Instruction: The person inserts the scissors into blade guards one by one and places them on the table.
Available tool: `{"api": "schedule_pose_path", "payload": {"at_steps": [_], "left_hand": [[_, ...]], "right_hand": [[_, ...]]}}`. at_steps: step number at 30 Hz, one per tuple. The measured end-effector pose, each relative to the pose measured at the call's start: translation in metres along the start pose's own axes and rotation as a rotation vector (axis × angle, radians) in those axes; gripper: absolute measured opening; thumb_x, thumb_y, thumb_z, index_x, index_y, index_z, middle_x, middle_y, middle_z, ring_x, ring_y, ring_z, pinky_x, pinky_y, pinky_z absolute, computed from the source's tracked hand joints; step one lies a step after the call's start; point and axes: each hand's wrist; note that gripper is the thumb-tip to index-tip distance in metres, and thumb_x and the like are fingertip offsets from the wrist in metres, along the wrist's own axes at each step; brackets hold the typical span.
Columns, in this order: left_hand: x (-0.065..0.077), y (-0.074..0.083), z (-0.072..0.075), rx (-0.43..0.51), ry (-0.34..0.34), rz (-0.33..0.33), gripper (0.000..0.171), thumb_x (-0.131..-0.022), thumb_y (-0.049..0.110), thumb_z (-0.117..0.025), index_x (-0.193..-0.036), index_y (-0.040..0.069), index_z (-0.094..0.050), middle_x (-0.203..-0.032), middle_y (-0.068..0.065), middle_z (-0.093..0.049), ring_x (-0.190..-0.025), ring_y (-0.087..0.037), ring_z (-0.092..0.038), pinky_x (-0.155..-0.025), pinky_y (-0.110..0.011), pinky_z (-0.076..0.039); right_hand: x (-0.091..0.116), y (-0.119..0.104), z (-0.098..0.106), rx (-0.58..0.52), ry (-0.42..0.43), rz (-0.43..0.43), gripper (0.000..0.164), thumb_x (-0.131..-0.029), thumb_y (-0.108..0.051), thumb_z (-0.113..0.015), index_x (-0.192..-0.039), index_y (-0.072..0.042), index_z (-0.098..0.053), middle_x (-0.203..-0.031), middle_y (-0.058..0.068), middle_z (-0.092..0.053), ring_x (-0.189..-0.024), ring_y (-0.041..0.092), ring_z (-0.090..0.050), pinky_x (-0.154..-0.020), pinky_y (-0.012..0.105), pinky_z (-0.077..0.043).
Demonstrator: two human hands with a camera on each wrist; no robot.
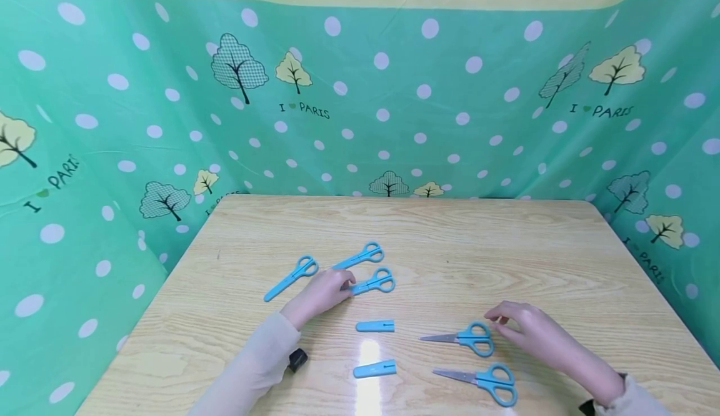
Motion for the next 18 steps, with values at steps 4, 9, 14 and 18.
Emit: {"api": "schedule_pose_path", "payload": {"at_steps": [4, 9, 14, 18], "left_hand": [[0.004, 0.006, 0.003, 0.012, 0.007, -0.033, 0.018, -0.08, 0.014, -0.064, -0.096, 0.006, -0.064, -0.083, -0.002, -0.062, -0.074, -0.012, -0.057, -0.064, -0.023, -0.049], [0.009, 0.018, 0.008, 0.03, 0.011, -0.083, 0.018, -0.081, 0.012, -0.063, -0.097, 0.004, -0.064, -0.085, -0.003, -0.063, -0.076, -0.014, -0.058, -0.066, -0.024, -0.05], [0.014, 0.03, 0.012, 0.054, -0.004, -0.113, 0.019, -0.081, 0.014, -0.063, -0.096, 0.004, -0.064, -0.085, -0.004, -0.063, -0.076, -0.013, -0.059, -0.066, -0.02, -0.049], [0.017, 0.037, 0.013, 0.054, -0.013, -0.146, 0.018, -0.08, 0.014, -0.064, -0.095, 0.004, -0.064, -0.084, -0.004, -0.063, -0.076, -0.013, -0.059, -0.065, -0.017, -0.049]], "right_hand": [[-0.001, 0.0, -0.001, 0.007, -0.009, -0.008, 0.016, -0.079, -0.003, -0.061, -0.094, -0.008, -0.064, -0.089, -0.001, -0.064, -0.075, 0.005, -0.057, -0.063, 0.028, -0.052], [-0.003, -0.001, -0.001, 0.01, -0.022, -0.008, 0.015, -0.079, -0.005, -0.061, -0.093, -0.008, -0.064, -0.088, -0.003, -0.063, -0.075, 0.006, -0.057, -0.063, 0.027, -0.052], [-0.006, -0.003, -0.002, 0.0, -0.056, -0.012, 0.014, -0.081, -0.007, -0.06, -0.094, -0.008, -0.064, -0.088, -0.005, -0.063, -0.075, 0.005, -0.056, -0.063, 0.027, -0.051], [-0.008, -0.004, -0.003, -0.004, -0.079, -0.027, 0.014, -0.081, -0.01, -0.06, -0.094, -0.009, -0.064, -0.089, -0.005, -0.063, -0.076, 0.005, -0.056, -0.063, 0.026, -0.051]]}}
Point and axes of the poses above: each hand's wrist, its own x-axis away from the middle knuckle, its own z-axis out of the back of the hand, y = z × x
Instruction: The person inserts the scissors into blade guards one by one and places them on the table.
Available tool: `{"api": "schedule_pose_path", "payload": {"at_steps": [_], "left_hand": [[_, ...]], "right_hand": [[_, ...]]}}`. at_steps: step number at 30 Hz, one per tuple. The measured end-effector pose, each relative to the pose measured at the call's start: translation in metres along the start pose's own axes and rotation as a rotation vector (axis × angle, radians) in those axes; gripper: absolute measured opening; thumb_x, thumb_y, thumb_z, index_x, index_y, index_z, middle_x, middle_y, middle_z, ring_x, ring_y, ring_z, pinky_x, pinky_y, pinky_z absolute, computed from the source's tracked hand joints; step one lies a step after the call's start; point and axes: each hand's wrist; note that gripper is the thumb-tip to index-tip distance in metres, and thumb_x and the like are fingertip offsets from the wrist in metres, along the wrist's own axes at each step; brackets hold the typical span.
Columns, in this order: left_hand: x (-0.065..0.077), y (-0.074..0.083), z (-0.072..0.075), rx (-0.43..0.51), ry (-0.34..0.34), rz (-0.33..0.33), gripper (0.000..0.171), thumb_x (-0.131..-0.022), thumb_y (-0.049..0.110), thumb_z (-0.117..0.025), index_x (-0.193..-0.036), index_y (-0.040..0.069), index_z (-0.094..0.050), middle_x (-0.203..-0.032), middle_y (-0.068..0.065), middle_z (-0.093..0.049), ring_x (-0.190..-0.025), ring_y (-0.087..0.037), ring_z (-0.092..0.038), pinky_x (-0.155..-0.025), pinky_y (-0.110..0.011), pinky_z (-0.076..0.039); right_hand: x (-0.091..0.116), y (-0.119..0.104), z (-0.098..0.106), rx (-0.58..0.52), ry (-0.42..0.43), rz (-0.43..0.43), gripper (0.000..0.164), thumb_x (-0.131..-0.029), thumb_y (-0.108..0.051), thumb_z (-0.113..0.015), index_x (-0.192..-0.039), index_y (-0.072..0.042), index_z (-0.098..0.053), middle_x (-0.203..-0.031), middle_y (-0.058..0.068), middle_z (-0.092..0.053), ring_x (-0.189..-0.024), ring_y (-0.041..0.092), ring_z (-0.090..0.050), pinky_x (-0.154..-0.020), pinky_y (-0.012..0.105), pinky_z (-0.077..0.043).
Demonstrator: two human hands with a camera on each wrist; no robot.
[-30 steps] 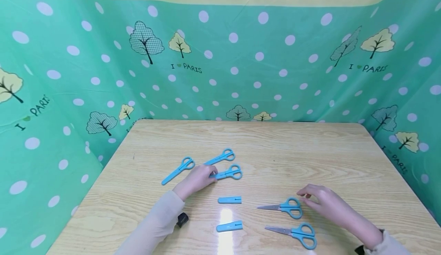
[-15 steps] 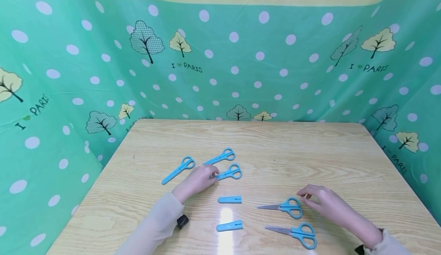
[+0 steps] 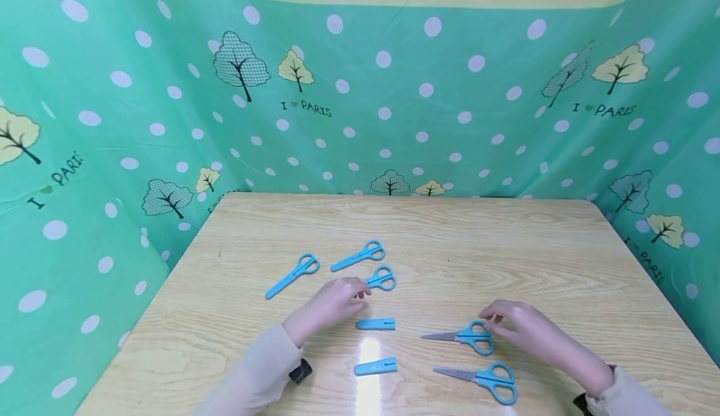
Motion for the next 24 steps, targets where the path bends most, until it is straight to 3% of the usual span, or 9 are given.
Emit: {"api": "schedule_pose_path", "payload": {"at_steps": [12, 24], "left_hand": [[0.004, 0.011, -0.009, -0.021, -0.033, -0.025, 0.02, -0.079, 0.016, -0.064, -0.097, 0.006, -0.063, -0.087, -0.003, -0.063, -0.078, -0.011, -0.058, -0.066, -0.017, -0.048], [0.008, 0.013, -0.016, -0.019, -0.077, 0.008, 0.025, -0.08, 0.021, -0.064, -0.101, 0.008, -0.063, -0.094, -0.001, -0.062, -0.085, -0.011, -0.057, -0.075, -0.02, -0.048]], "right_hand": [[-0.003, 0.006, -0.007, -0.024, -0.043, 0.043, 0.017, -0.078, -0.009, -0.063, -0.094, -0.006, -0.063, -0.091, 0.001, -0.063, -0.078, 0.014, -0.058, -0.064, 0.027, -0.051], [-0.003, 0.012, -0.017, -0.01, -0.051, 0.093, 0.02, -0.073, -0.01, -0.068, -0.092, -0.005, -0.063, -0.088, 0.002, -0.064, -0.077, 0.017, -0.06, -0.064, 0.026, -0.052]]}}
Point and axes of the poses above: each hand's wrist, its own x-axis away from the middle knuckle, its own z-axis out of the back of the hand, y = z × x
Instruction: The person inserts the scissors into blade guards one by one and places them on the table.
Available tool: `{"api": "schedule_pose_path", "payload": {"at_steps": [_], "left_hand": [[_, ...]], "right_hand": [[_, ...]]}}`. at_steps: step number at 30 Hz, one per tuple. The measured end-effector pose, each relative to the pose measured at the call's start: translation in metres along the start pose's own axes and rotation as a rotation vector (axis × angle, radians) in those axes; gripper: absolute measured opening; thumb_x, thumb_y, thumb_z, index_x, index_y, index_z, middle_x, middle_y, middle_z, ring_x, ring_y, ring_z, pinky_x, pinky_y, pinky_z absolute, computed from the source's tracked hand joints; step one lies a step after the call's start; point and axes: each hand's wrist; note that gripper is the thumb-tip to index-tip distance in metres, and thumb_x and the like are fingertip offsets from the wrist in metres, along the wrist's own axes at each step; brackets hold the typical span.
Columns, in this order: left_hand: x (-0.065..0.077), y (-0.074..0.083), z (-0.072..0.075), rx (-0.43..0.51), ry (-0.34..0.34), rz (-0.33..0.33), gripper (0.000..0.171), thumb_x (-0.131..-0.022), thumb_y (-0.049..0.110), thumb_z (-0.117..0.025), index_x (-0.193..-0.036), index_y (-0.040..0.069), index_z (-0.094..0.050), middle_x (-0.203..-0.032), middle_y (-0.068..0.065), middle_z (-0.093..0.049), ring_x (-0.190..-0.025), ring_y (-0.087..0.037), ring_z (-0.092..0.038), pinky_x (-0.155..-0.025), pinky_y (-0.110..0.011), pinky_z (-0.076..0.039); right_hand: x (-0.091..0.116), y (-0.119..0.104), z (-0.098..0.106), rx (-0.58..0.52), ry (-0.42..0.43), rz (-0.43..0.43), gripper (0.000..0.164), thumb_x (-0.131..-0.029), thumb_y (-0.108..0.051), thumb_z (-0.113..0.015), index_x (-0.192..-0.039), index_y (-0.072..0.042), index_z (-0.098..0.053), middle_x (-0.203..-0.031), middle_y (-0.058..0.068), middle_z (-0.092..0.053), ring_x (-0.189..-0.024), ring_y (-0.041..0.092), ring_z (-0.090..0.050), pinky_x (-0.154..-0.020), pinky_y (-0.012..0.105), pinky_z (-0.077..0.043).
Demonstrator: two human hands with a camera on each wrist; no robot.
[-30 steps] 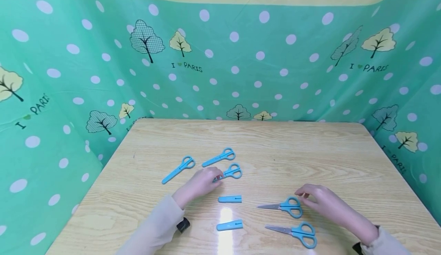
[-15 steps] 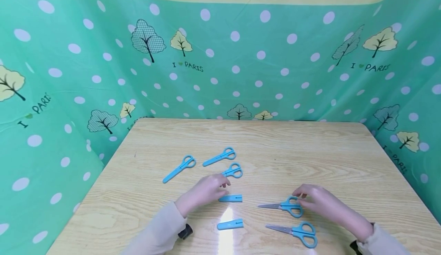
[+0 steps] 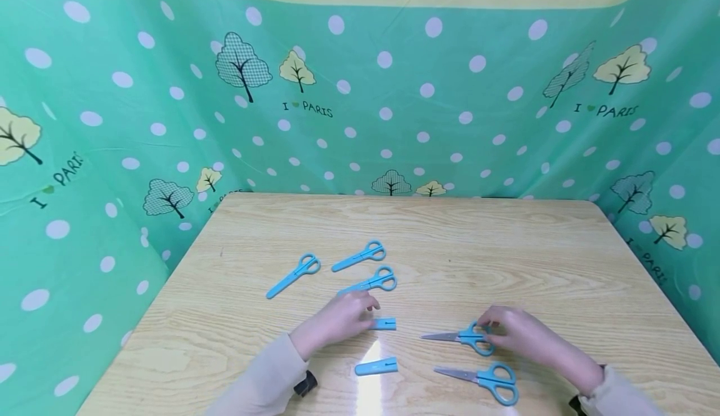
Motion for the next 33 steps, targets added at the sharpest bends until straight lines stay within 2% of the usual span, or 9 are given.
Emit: {"api": "schedule_pose_path", "payload": {"at_steps": [10, 18, 25, 33], "left_hand": [[0.001, 0.001, -0.003, 0.01, -0.043, 0.022, 0.026, -0.078, 0.021, -0.066, -0.101, 0.009, -0.063, -0.091, 0.0, -0.06, -0.083, -0.009, -0.056, -0.072, -0.018, -0.047], [0.001, 0.001, -0.006, 0.01, -0.087, 0.041, 0.027, -0.077, 0.022, -0.067, -0.101, 0.01, -0.063, -0.088, 0.003, -0.059, -0.074, -0.003, -0.05, -0.065, -0.015, -0.045], [-0.001, -0.001, -0.011, -0.007, -0.073, 0.03, 0.028, -0.075, 0.025, -0.069, -0.099, 0.01, -0.064, -0.086, 0.004, -0.056, -0.071, -0.001, -0.048, -0.063, -0.013, -0.044], [-0.003, 0.0, -0.013, -0.031, -0.07, 0.027, 0.027, -0.074, 0.025, -0.07, -0.095, 0.01, -0.065, -0.085, 0.005, -0.055, -0.072, -0.002, -0.048, -0.064, -0.013, -0.044]], "right_hand": [[-0.001, 0.002, -0.004, -0.001, -0.015, 0.0, 0.021, -0.072, -0.016, -0.069, -0.091, -0.008, -0.064, -0.089, -0.001, -0.063, -0.078, 0.013, -0.059, -0.066, 0.024, -0.051], [-0.001, 0.003, -0.006, -0.013, -0.041, -0.002, 0.021, -0.072, -0.015, -0.07, -0.091, -0.007, -0.064, -0.089, 0.0, -0.062, -0.079, 0.015, -0.059, -0.065, 0.025, -0.051], [-0.002, 0.004, -0.008, 0.024, -0.033, 0.002, 0.021, -0.072, -0.018, -0.07, -0.09, -0.009, -0.065, -0.087, -0.005, -0.059, -0.079, 0.015, -0.059, -0.065, 0.027, -0.052], [-0.003, 0.0, -0.007, 0.001, -0.075, -0.027, 0.019, -0.073, -0.014, -0.07, -0.09, -0.008, -0.065, -0.088, -0.006, -0.056, -0.08, 0.017, -0.058, -0.067, 0.029, -0.051]]}}
Point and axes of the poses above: each hand's wrist, its own x-axis away from the middle knuckle, its own z-axis out of the back of the hand, y = z × x
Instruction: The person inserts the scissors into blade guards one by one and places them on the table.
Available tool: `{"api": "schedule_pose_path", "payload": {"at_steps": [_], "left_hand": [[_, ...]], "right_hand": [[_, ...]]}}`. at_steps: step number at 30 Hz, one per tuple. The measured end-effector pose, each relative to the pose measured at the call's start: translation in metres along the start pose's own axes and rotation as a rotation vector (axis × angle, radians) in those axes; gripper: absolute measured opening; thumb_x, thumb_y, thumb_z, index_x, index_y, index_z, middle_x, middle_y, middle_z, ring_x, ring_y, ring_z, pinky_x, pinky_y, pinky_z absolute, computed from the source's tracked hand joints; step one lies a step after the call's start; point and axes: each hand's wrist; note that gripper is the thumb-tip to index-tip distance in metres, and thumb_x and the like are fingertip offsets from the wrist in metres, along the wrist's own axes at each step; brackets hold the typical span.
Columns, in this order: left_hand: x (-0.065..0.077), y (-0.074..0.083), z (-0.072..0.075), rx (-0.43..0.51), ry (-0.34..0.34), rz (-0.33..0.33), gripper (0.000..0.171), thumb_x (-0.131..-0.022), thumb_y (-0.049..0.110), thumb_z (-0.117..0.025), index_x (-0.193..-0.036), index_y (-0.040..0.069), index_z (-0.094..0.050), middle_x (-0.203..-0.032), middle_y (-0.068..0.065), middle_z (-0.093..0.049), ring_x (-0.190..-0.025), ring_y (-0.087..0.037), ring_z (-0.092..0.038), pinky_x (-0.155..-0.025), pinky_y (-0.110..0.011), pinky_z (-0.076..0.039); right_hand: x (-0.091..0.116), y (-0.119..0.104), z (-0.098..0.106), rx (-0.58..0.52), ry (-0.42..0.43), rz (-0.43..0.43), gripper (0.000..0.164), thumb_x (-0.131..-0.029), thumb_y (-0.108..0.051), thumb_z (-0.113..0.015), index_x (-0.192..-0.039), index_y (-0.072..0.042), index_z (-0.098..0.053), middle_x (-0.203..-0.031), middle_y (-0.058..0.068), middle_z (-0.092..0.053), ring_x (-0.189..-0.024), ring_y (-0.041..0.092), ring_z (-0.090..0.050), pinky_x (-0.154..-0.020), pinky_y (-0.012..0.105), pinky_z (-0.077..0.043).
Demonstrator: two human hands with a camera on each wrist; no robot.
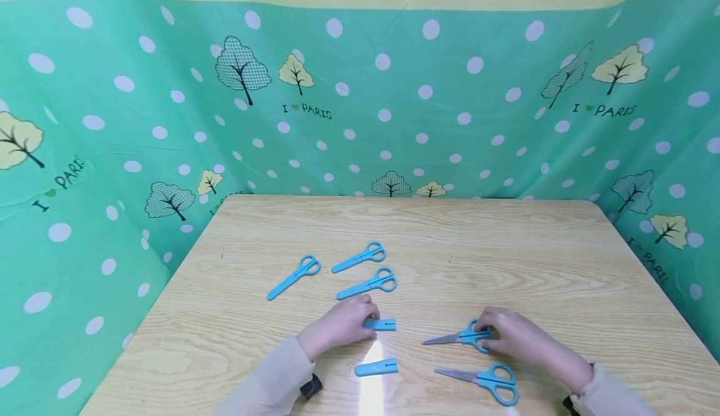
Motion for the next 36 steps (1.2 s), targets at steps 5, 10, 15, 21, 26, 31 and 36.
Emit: {"api": "schedule_pose_path", "payload": {"at_steps": [5, 10, 15, 21, 26, 31, 36], "left_hand": [[-0.0009, -0.0008, -0.0011, -0.014, 0.001, -0.004, 0.025, -0.074, 0.024, -0.071, -0.094, 0.01, -0.065, -0.084, 0.005, -0.054, -0.073, -0.004, -0.049, -0.065, -0.013, -0.044], [-0.0025, -0.0011, -0.0019, -0.017, 0.004, -0.002, 0.023, -0.073, 0.023, -0.071, -0.092, 0.01, -0.065, -0.083, 0.005, -0.054, -0.074, -0.005, -0.049, -0.066, -0.014, -0.044], [-0.0044, -0.0007, -0.0023, -0.028, -0.002, 0.014, 0.023, -0.073, 0.023, -0.072, -0.091, 0.011, -0.064, -0.082, 0.006, -0.053, -0.073, -0.005, -0.049, -0.066, -0.015, -0.044], [-0.0051, -0.0002, -0.0026, -0.056, 0.008, 0.004, 0.02, -0.073, 0.023, -0.072, -0.086, 0.011, -0.064, -0.082, 0.006, -0.053, -0.078, -0.008, -0.052, -0.07, -0.016, -0.045], [-0.0054, 0.0001, -0.0023, -0.065, 0.007, -0.009, 0.016, -0.073, 0.021, -0.071, -0.083, 0.011, -0.063, -0.079, 0.006, -0.053, -0.076, -0.007, -0.051, -0.068, -0.016, -0.045], [-0.0053, 0.0011, -0.0009, -0.04, -0.017, 0.001, 0.014, -0.074, 0.019, -0.07, -0.083, 0.011, -0.063, -0.078, 0.006, -0.056, -0.074, -0.006, -0.052, -0.067, -0.015, -0.045], [-0.0039, 0.0033, 0.0033, 0.033, -0.034, 0.023, 0.015, -0.076, 0.016, -0.068, -0.089, 0.009, -0.063, -0.081, 0.004, -0.062, -0.071, -0.004, -0.055, -0.065, -0.013, -0.046]], "right_hand": [[-0.0019, -0.0003, -0.0013, 0.017, -0.002, 0.002, 0.02, -0.071, -0.011, -0.071, -0.09, -0.006, -0.065, -0.086, -0.005, -0.056, -0.078, 0.015, -0.057, -0.065, 0.027, -0.051], [-0.0034, -0.0004, -0.0025, 0.024, -0.005, -0.01, 0.019, -0.07, -0.008, -0.071, -0.088, -0.006, -0.064, -0.086, -0.004, -0.056, -0.077, 0.015, -0.057, -0.066, 0.028, -0.051], [-0.0053, -0.0001, -0.0034, 0.03, -0.004, -0.018, 0.017, -0.069, -0.006, -0.071, -0.084, -0.009, -0.062, -0.083, -0.006, -0.055, -0.074, 0.013, -0.056, -0.064, 0.026, -0.051], [-0.0071, -0.0006, -0.0033, 0.048, 0.002, -0.022, 0.017, -0.069, -0.006, -0.071, -0.082, -0.01, -0.062, -0.08, -0.008, -0.055, -0.072, 0.011, -0.055, -0.062, 0.024, -0.05], [-0.0073, -0.0002, -0.0036, 0.041, 0.023, 0.008, 0.014, -0.068, -0.006, -0.071, -0.081, -0.008, -0.065, -0.078, -0.009, -0.054, -0.069, 0.008, -0.054, -0.06, 0.022, -0.05], [-0.0058, -0.0001, -0.0047, 0.042, 0.049, 0.03, 0.013, -0.068, -0.005, -0.07, -0.08, -0.008, -0.066, -0.077, -0.01, -0.054, -0.067, 0.005, -0.053, -0.058, 0.02, -0.049], [-0.0044, 0.0005, -0.0052, 0.089, 0.072, 0.038, 0.014, -0.068, -0.008, -0.071, -0.08, -0.009, -0.063, -0.079, -0.005, -0.057, -0.07, 0.01, -0.056, -0.06, 0.023, -0.05]]}}
Point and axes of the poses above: each hand's wrist, its own x-axis away from the middle knuckle, its own z-axis out of the back of the hand, y = z × x
